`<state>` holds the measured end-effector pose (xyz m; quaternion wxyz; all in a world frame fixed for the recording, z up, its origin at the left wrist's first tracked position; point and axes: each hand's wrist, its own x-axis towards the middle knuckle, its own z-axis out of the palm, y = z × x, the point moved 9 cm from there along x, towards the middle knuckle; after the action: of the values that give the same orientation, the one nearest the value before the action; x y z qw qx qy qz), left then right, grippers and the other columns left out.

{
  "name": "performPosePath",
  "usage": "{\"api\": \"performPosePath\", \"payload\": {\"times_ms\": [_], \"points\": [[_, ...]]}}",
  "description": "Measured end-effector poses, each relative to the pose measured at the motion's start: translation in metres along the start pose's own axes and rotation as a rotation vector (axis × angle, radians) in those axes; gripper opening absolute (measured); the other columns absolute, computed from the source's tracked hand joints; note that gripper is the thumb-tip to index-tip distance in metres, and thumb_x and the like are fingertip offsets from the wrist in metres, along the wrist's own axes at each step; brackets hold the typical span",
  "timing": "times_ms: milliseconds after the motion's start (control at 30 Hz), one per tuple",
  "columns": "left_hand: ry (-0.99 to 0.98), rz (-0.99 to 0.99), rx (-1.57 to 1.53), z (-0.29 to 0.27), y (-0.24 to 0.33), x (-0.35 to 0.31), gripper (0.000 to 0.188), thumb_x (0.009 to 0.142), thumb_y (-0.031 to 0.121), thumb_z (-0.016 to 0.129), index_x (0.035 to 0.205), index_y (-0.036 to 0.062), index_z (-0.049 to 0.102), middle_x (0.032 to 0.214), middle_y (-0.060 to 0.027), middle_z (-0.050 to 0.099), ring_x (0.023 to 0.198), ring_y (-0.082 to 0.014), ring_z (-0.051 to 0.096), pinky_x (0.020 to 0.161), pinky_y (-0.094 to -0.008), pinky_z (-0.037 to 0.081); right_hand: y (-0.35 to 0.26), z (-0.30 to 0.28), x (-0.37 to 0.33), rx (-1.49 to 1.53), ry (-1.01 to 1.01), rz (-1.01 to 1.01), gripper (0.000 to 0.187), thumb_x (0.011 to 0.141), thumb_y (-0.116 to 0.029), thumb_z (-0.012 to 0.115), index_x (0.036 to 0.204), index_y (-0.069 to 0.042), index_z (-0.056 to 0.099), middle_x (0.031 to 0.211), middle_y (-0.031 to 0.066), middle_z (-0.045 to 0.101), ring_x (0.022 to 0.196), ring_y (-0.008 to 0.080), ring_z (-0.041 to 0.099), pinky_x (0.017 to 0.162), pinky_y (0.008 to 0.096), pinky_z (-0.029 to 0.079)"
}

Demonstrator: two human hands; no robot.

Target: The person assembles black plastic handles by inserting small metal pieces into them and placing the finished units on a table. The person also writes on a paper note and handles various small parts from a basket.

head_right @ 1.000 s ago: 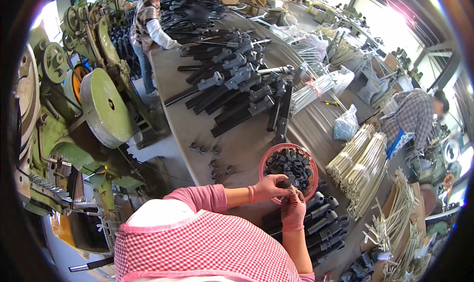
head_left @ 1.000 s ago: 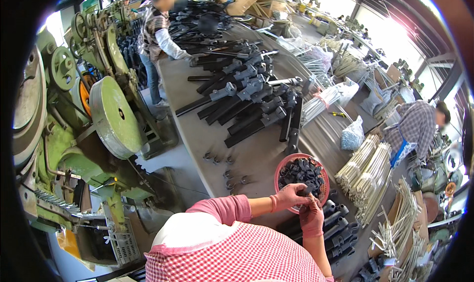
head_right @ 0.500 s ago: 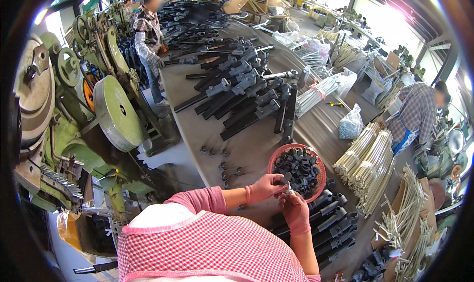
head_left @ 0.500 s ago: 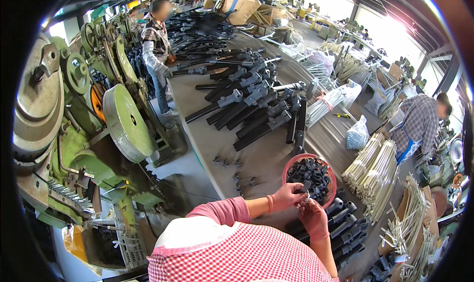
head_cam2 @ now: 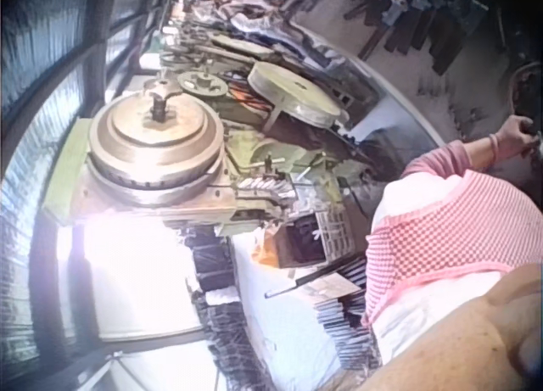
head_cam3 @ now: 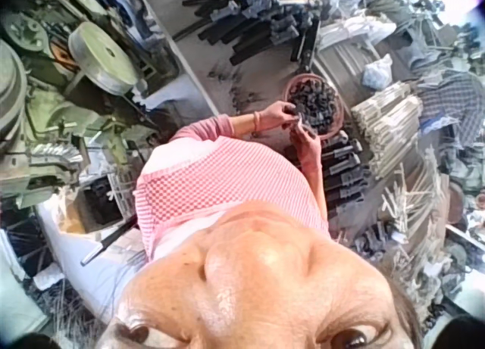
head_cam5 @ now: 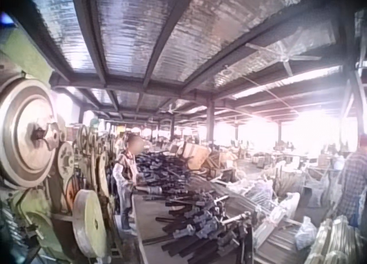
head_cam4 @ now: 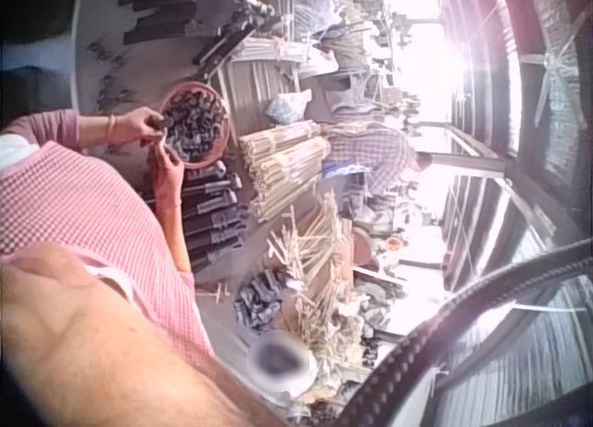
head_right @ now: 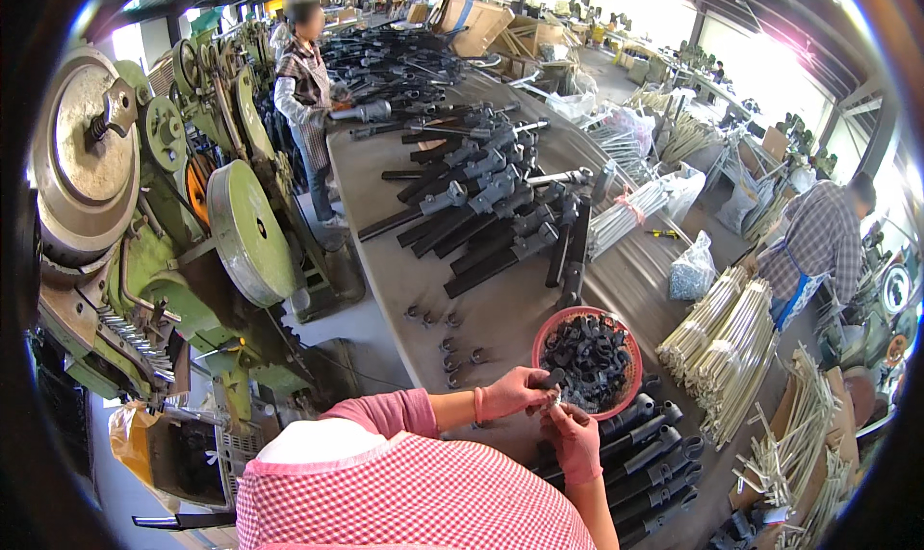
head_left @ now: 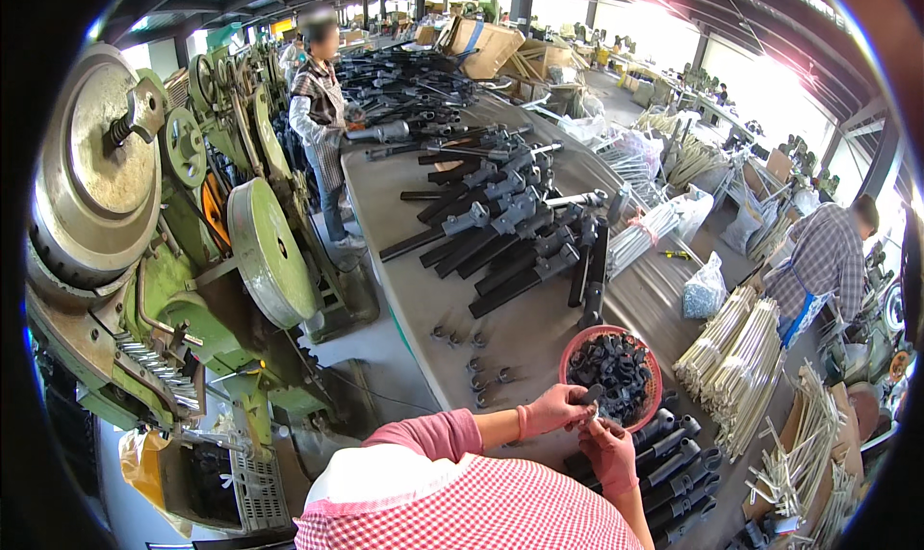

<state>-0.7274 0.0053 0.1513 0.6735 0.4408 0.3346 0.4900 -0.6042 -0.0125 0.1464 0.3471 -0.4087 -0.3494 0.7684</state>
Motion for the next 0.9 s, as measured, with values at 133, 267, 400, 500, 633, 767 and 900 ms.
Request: {"api": "performPosePath", "payload": {"times_ms": [133,267,400,500,633,767,900], "points": [[0.132,0.042,0.092,-0.002,0.005,-0.002,0.014,0.095,0.017,0.066,0.090,0.0051,0.063,0.074,0.0032,0.058,0.064,-0.0049,0.052,0.054,-0.0226,0.043,-0.024,-0.006,-0.006,-0.221,0.116,-0.252,0.016,0.090,-0.013,0.072,0.100,-0.001,0.069,0.088,0.0042,0.070,0.073,0.0116,0.065,0.066,0.0259,0.054],[0.256,0.041,0.148,-0.006,0.006,-0.006,0.016,0.094,0.020,0.067,0.091,0.0042,0.063,0.073,-0.0033,0.062,0.065,-0.0128,0.060,0.057,-0.0285,0.047,-0.021,-0.017,-0.001,0.059,0.130,-0.339,0.007,0.093,-0.009,0.065,0.096,-0.003,0.065,0.093,0.0047,0.068,0.080,0.0150,0.065,0.072,0.0303,0.056],[0.164,0.388,0.984,0.028,0.031,-0.014,0.026,0.092,0.028,0.063,0.094,0.0018,0.062,0.087,-0.0207,0.064,0.084,-0.0392,0.064,0.073,-0.0407,0.050,0.014,-0.031,0.020,0.440,0.005,-0.137,0.007,0.098,-0.009,0.054,0.096,-0.007,0.060,0.092,0.0040,0.064,0.084,0.0182,0.063,0.078,0.0346,0.055],[0.062,0.316,0.788,0.035,0.022,-0.012,0.021,0.096,0.023,0.058,0.097,0.0022,0.060,0.085,-0.0181,0.064,0.082,-0.0362,0.062,0.072,-0.0392,0.049,0.034,-0.047,0.030,0.527,0.032,-0.023,0.007,0.099,-0.013,0.055,0.098,-0.008,0.061,0.090,0.0036,0.064,0.079,0.0146,0.062,0.072,0.0274,0.054],[0.073,0.282,0.509,0.028,0.030,-0.012,0.015,0.101,0.021,0.053,0.098,0.0070,0.058,0.081,-0.0085,0.064,0.073,-0.0204,0.061,0.067,-0.0327,0.049,0.009,-0.015,0.022,0.591,-0.282,-0.031,0.011,0.099,-0.016,0.056,0.106,-0.010,0.062,0.092,0.0012,0.064,0.082,0.0090,0.061,0.062,0.0170,0.049],[0.041,0.146,-0.185,0.019,0.042,-0.015,0.023,0.105,0.030,0.049,0.106,0.0095,0.060,0.091,-0.0007,0.065,0.074,-0.0098,0.060,0.065,-0.0261,0.050,-0.041,0.000,-0.001,0.197,-0.054,-0.252,0.017,0.096,-0.017,0.059,0.108,-0.007,0.063,0.099,0.0004,0.066,0.076,0.0078,0.058,0.059,0.0197,0.049],[0.121,0.022,-0.234,0.016,0.051,-0.027,0.028,0.105,0.030,0.048,0.112,0.0072,0.062,0.084,-0.0005,0.061,0.071,-0.0104,0.059,0.059,-0.0243,0.049,-0.079,0.019,-0.025,-0.272,0.163,-0.452,0.015,0.088,-0.011,0.071,0.101,-0.003,0.069,0.081,-0.0036,0.063,0.061,0.0013,0.050,0.050,0.0172,0.035]]}}
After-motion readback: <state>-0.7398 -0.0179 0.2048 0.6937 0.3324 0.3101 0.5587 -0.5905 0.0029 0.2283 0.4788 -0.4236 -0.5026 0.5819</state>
